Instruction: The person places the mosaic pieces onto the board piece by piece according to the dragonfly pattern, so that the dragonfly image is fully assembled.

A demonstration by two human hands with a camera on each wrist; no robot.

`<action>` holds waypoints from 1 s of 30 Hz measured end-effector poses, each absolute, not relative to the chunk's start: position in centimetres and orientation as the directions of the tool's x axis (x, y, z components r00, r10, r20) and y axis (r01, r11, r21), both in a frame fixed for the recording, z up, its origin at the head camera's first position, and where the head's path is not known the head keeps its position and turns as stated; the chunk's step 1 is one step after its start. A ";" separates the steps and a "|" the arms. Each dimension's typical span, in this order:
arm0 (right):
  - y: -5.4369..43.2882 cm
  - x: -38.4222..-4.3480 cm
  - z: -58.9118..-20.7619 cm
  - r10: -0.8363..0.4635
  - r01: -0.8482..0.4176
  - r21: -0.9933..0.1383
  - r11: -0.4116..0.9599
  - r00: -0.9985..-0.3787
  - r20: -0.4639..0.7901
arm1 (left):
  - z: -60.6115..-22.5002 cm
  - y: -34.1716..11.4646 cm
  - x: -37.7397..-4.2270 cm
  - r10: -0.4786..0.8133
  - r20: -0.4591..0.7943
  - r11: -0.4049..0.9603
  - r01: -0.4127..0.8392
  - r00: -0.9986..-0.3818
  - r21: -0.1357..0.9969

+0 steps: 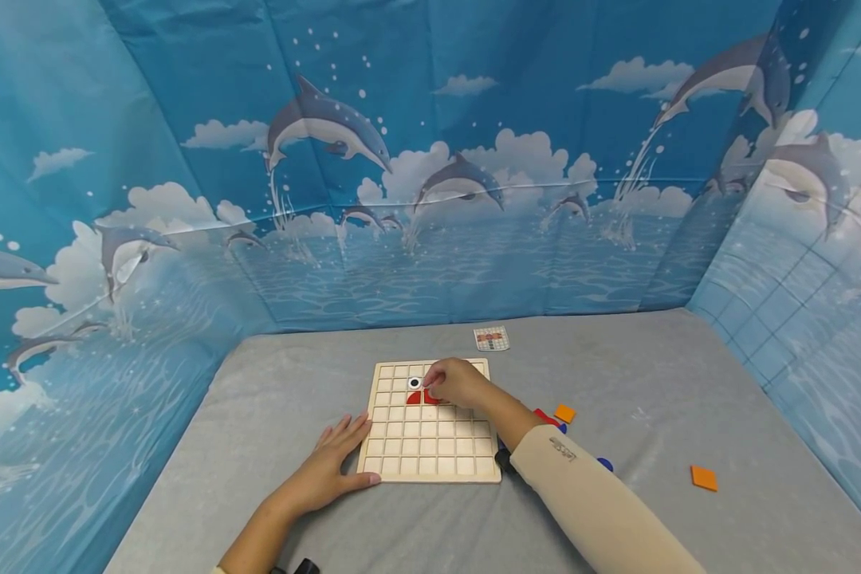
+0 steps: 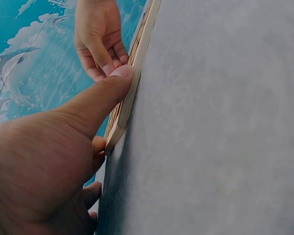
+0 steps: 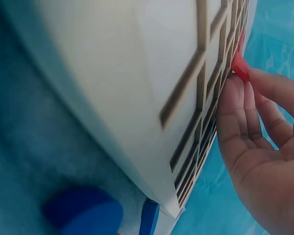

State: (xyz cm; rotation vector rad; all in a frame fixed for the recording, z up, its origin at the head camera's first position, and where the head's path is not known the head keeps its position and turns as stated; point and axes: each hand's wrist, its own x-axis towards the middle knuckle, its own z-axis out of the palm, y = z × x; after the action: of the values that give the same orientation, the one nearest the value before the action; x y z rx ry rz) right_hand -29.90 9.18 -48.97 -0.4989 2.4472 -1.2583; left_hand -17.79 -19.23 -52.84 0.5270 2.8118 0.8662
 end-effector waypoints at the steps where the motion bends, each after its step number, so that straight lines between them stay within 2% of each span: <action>1: 9.1 -29.9 -48.9 -0.455 -0.156 -0.820 0.550 -0.880 -0.138 | -52.8 -19.3 -17.8 0.375 -0.040 0.771 0.287 -0.926 0.568; 15: 8.7 -29.8 -49.2 -0.442 -0.179 -0.772 0.611 -0.885 -0.145 | -52.8 -19.2 -17.8 0.379 -0.033 0.767 0.294 -0.925 0.571; 30: 8.7 -29.7 -49.5 -0.468 -0.205 -0.769 0.606 -0.873 -0.135 | -52.8 -19.2 -17.8 0.381 -0.032 0.768 0.297 -0.924 0.567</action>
State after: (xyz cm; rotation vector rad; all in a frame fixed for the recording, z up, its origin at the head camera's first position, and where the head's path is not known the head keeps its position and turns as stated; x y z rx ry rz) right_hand -29.74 8.68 -49.50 -0.5449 2.5116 -1.1424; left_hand -17.81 -19.23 -52.85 0.5436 2.8162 0.8654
